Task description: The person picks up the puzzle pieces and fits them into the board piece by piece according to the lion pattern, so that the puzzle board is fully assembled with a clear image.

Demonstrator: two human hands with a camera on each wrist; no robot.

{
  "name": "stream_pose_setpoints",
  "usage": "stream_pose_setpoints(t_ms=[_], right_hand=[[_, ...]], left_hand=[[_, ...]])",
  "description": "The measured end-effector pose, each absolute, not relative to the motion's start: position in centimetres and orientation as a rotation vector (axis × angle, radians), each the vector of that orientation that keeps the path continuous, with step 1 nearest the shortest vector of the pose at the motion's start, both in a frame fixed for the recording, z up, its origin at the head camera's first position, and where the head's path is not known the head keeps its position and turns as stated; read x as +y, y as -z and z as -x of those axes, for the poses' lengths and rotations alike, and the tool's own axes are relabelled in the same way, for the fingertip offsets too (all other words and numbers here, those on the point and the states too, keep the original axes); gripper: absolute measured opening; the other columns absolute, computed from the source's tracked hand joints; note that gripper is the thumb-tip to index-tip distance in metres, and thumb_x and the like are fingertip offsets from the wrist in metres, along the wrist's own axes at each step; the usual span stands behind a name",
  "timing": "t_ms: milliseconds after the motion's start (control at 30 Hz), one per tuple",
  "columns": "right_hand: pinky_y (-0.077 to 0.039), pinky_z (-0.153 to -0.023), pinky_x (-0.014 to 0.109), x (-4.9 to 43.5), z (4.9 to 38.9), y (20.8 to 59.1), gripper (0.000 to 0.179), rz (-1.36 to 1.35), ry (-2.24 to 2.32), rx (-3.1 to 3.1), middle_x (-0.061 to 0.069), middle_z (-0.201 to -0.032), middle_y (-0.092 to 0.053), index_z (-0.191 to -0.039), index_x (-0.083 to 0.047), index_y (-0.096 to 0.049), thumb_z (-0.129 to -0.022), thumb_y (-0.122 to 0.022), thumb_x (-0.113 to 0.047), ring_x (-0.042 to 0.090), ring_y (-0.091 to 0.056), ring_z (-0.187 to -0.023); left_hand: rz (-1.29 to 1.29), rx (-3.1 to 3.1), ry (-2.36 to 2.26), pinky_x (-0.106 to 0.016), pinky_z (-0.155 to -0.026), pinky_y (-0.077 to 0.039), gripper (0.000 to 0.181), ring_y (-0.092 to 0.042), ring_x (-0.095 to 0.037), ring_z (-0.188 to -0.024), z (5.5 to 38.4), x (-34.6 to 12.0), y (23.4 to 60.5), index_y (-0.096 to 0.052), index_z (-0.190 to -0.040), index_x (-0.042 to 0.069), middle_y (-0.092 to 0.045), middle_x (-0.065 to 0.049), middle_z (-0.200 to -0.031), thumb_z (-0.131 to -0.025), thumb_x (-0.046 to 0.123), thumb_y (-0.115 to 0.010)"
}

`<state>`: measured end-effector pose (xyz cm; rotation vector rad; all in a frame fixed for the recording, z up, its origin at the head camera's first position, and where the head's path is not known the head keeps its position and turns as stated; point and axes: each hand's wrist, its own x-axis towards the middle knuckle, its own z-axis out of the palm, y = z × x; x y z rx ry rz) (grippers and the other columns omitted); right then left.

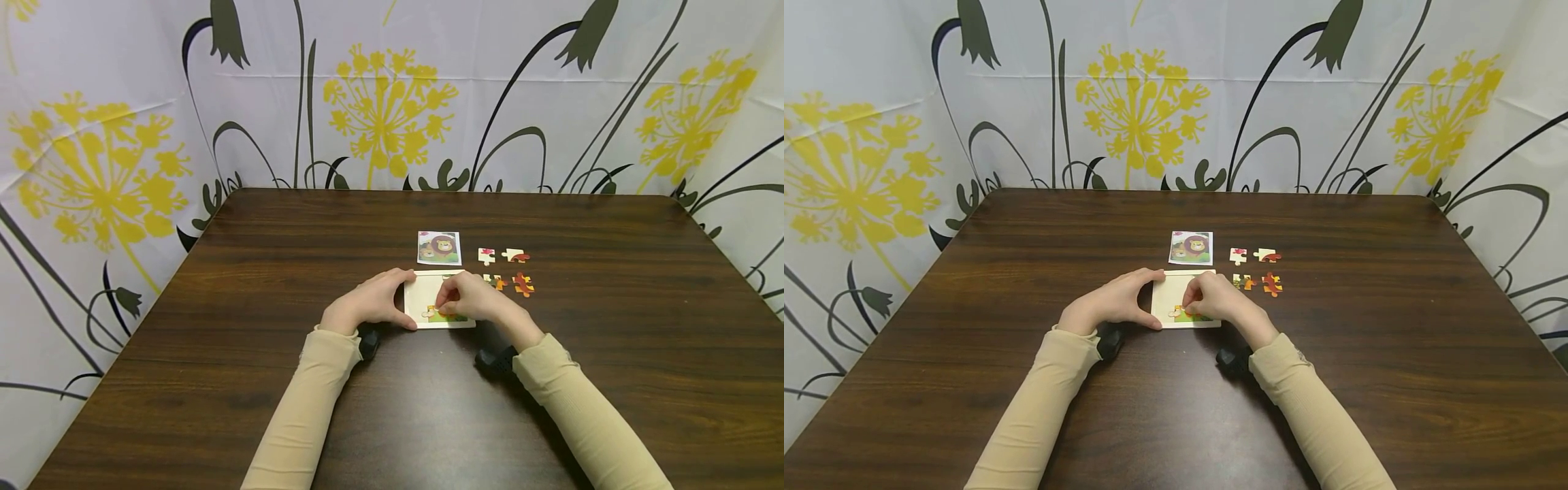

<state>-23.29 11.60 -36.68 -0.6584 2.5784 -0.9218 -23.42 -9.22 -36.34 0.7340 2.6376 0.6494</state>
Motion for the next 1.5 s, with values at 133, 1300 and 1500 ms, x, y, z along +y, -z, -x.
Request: stream_pose_setpoints(t_ms=[133,1300,1500], right_hand=[[-0.043,-0.062,0.02,11.7,23.2,36.6,0.004,0.681,0.917,2.599,0.001,-0.071,-0.067,-0.077,-0.006,-0.07,-0.081,-0.07,-0.003,0.006,-0.051,-0.063],[-0.011,-0.108,0.066,18.8,22.6,36.1,0.09,0.741,0.872,2.767,0.031,-0.15,-0.02,-0.146,0.003,-0.023,-0.079,-0.075,-0.026,0.048,-0.015,-0.138],[-0.009,-0.108,0.065,20.8,22.8,36.0,0.092,0.692,0.868,2.779,0.035,-0.148,-0.019,-0.146,0.005,-0.022,-0.079,-0.075,-0.029,0.051,-0.014,-0.136]], left_hand=[[-0.738,2.645,-0.648,-0.039,-0.106,-0.038,0.085,-0.046,-0.024,-0.127,23.5,-9.2,36.3,-0.043,-0.137,0.004,-0.049,-0.011,-0.137,-0.068,0.035,-0.083],[-0.783,2.639,-0.698,-0.037,-0.105,-0.039,0.083,-0.048,-0.023,-0.12,23.4,-9.2,36.6,-0.045,-0.134,0.001,-0.052,-0.012,-0.132,-0.067,0.031,-0.084],[-0.766,2.641,-0.7,-0.037,-0.106,-0.038,0.083,-0.048,-0.023,-0.122,23.2,-9.4,36.8,-0.045,-0.135,0.002,-0.051,-0.012,-0.133,-0.067,0.031,-0.084]])
